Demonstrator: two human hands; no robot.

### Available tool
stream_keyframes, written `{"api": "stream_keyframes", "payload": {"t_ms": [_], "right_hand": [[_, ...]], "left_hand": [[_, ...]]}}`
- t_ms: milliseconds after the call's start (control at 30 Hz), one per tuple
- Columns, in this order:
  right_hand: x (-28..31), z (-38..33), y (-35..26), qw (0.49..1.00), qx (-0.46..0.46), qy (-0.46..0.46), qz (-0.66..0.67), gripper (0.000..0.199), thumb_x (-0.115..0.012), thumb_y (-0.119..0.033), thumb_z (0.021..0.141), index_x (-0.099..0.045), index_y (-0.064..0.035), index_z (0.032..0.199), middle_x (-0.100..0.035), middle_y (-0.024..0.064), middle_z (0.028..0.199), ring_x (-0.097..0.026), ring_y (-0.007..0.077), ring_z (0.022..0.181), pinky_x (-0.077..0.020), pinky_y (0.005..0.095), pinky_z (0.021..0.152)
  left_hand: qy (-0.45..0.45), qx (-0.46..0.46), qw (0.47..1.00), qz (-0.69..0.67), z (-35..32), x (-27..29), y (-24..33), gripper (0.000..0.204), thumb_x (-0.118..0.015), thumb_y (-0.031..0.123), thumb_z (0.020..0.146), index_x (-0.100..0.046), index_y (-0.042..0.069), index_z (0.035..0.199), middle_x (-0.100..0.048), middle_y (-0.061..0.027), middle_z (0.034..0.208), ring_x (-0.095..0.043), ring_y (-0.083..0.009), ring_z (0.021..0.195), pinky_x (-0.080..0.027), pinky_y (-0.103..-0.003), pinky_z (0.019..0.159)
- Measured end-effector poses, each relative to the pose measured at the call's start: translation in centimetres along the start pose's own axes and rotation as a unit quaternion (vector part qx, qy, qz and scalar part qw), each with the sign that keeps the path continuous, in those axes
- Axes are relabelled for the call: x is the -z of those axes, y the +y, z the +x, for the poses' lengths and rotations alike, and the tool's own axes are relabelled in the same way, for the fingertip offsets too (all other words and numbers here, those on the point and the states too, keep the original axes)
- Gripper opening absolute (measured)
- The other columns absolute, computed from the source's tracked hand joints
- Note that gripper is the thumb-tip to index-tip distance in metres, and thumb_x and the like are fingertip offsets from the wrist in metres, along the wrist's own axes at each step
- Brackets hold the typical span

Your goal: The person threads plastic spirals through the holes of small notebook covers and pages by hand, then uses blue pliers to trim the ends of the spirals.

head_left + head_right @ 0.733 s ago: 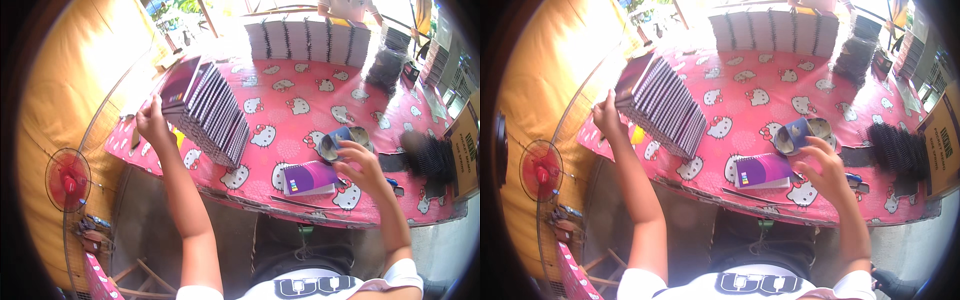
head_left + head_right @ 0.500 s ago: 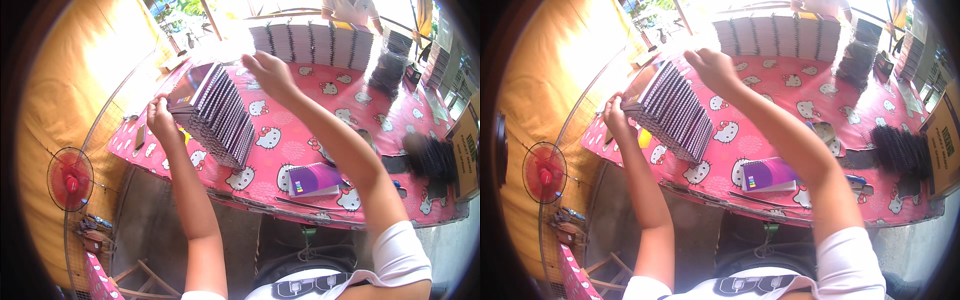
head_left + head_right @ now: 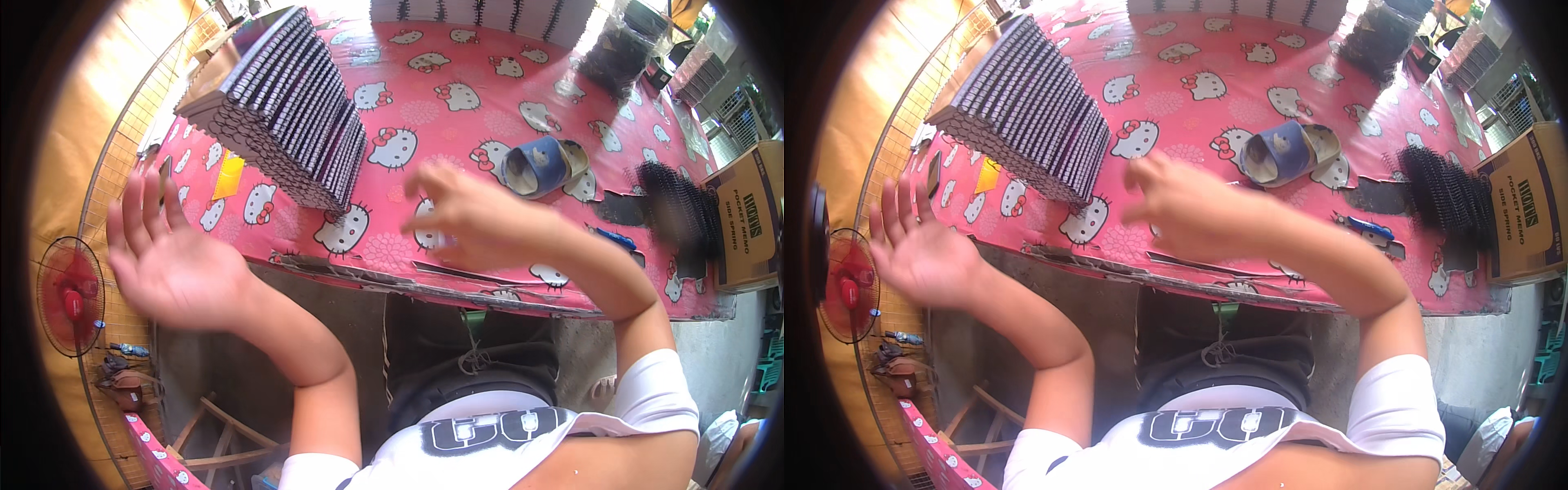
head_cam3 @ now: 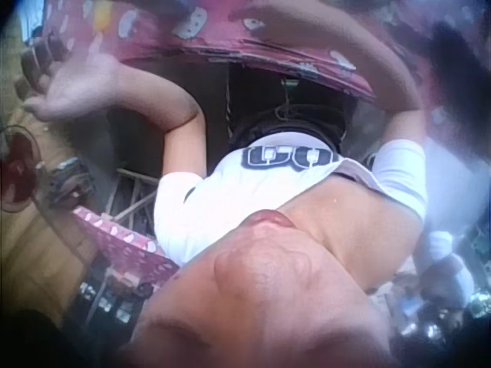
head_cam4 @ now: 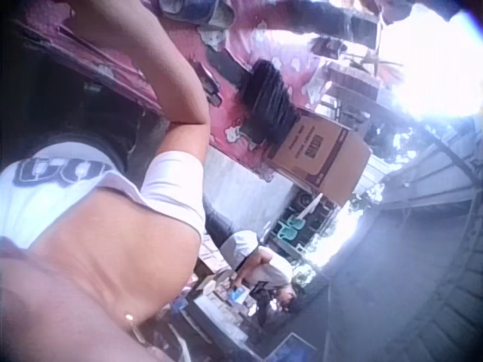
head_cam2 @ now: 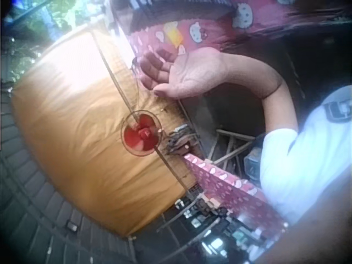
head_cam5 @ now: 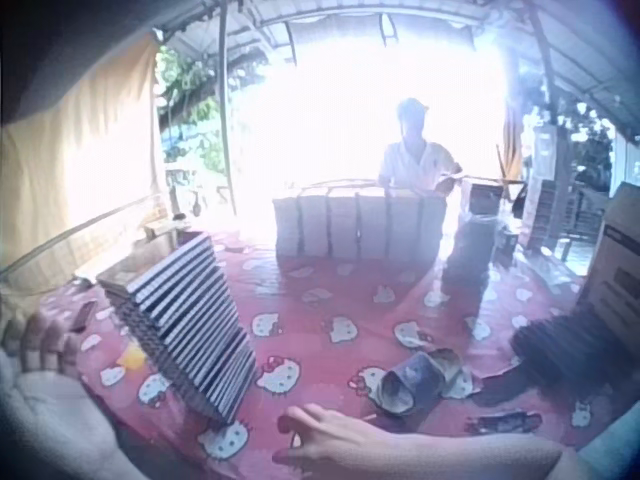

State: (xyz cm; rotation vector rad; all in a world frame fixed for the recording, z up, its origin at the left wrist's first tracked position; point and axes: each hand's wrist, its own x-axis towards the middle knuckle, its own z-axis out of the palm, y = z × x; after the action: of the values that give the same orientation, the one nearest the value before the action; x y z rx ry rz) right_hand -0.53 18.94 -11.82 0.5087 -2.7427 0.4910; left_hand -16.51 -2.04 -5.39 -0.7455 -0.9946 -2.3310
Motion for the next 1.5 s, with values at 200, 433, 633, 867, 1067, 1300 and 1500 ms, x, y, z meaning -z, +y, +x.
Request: {"api": "stream_keyframes", "payload": {"t_ms": [200,433,633,867,1067,1300,1500], "right_hand": [[-4.0,-3.9,-0.1,0.979,-0.117,-0.137,-0.095,0.032,-0.067,-0.008,0.073,-0.068,-0.0072,0.105,-0.057,0.0139,0.108,-0.058,0.0311,0.101,-0.0521,0.0403,0.077],[-2.2,-3.3,2.1,0.982,-0.108,-0.141,0.071,0.03,-0.066,-0.007,0.075,-0.068,-0.0044,0.105,-0.062,0.014,0.083,-0.063,0.0332,0.08,-0.0512,0.0437,0.072],[-2.9,-3.5,0.6,0.986,-0.107,-0.12,-0.034,0.029,-0.064,-0.008,0.078,-0.07,-0.0112,0.106,-0.061,0.012,0.094,-0.063,0.0298,0.085,-0.0519,0.0405,0.069],[-3.8,-4.5,0.5,0.989,-0.116,-0.075,-0.061,0.028,-0.068,-0.017,0.079,-0.071,-0.0164,0.107,-0.062,0.0108,0.107,-0.064,0.027,0.093,-0.0533,0.0379,0.071],[-3.9,-5.4,1.1,0.993,-0.113,0.021,0.027,0.032,-0.069,-0.007,0.077,-0.069,-0.0107,0.109,-0.066,0.0135,0.108,-0.067,0.0259,0.09,-0.0545,0.037,0.077],[-1.0,-6.1,-2.7,0.929,-0.193,0.222,0.225,0.045,-0.07,-0.004,0.075,-0.059,-0.0036,0.119,-0.065,0.013,0.106,-0.068,0.023,0.089,-0.0543,0.0344,0.077],[-0.8,-10.2,-1.6,0.922,-0.219,0.318,0.038,0.051,-0.071,0.003,0.074,-0.051,-0.002,0.121,-0.058,0.0139,0.11,-0.057,0.0228,0.107,-0.0475,0.0313,0.089]], "left_hand": [[-0.188,0.186,0.963,-0.053,-11.0,-0.3,-1.3,0.033,-0.042,0.023,0.099,-0.055,-0.003,0.116,-0.064,-0.0205,0.103,-0.064,-0.0298,0.095,-0.051,-0.042,0.089],[-0.107,0.47,0.876,0.01,-17.3,1.8,-6.0,0.02,-0.055,0.008,0.095,-0.054,0.0,0.113,-0.064,-0.0137,0.1,-0.063,-0.0179,0.089,-0.052,-0.032,0.086],[-0.113,0.456,0.882,0.045,-19.0,2.1,-7.2,0.021,-0.056,0.004,0.094,-0.052,-0.001,0.114,-0.061,-0.0123,0.104,-0.062,-0.0167,0.091,-0.052,-0.029,0.087],[-0.103,0.469,0.876,0.045,-18.9,2.3,-7.0,0.021,-0.055,0.004,0.094,-0.052,-0.001,0.114,-0.061,-0.0125,0.104,-0.062,-0.0169,0.092,-0.052,-0.029,0.087],[-0.12,0.464,0.876,0.06,-18.9,2.4,-7.1,0.021,-0.055,0.007,0.095,-0.051,0.0,0.115,-0.062,-0.0134,0.104,-0.063,-0.0175,0.089,-0.053,-0.028,0.084],[-0.184,0.694,0.695,-0.037,-17.1,-1.7,-5.3,0.045,-0.053,0.022,0.099,-0.03,0.003,0.133,-0.059,-0.0166,0.103,-0.062,-0.0158,0.073,-0.053,-0.029,0.055],[-0.345,0.405,0.84,0.108,-18.5,-0.7,-5.6,0.032,-0.059,0.006,0.094,-0.046,0.006,0.123,-0.056,-0.0077,0.104,-0.056,-0.0123,0.092,-0.049,-0.026,0.078]]}}
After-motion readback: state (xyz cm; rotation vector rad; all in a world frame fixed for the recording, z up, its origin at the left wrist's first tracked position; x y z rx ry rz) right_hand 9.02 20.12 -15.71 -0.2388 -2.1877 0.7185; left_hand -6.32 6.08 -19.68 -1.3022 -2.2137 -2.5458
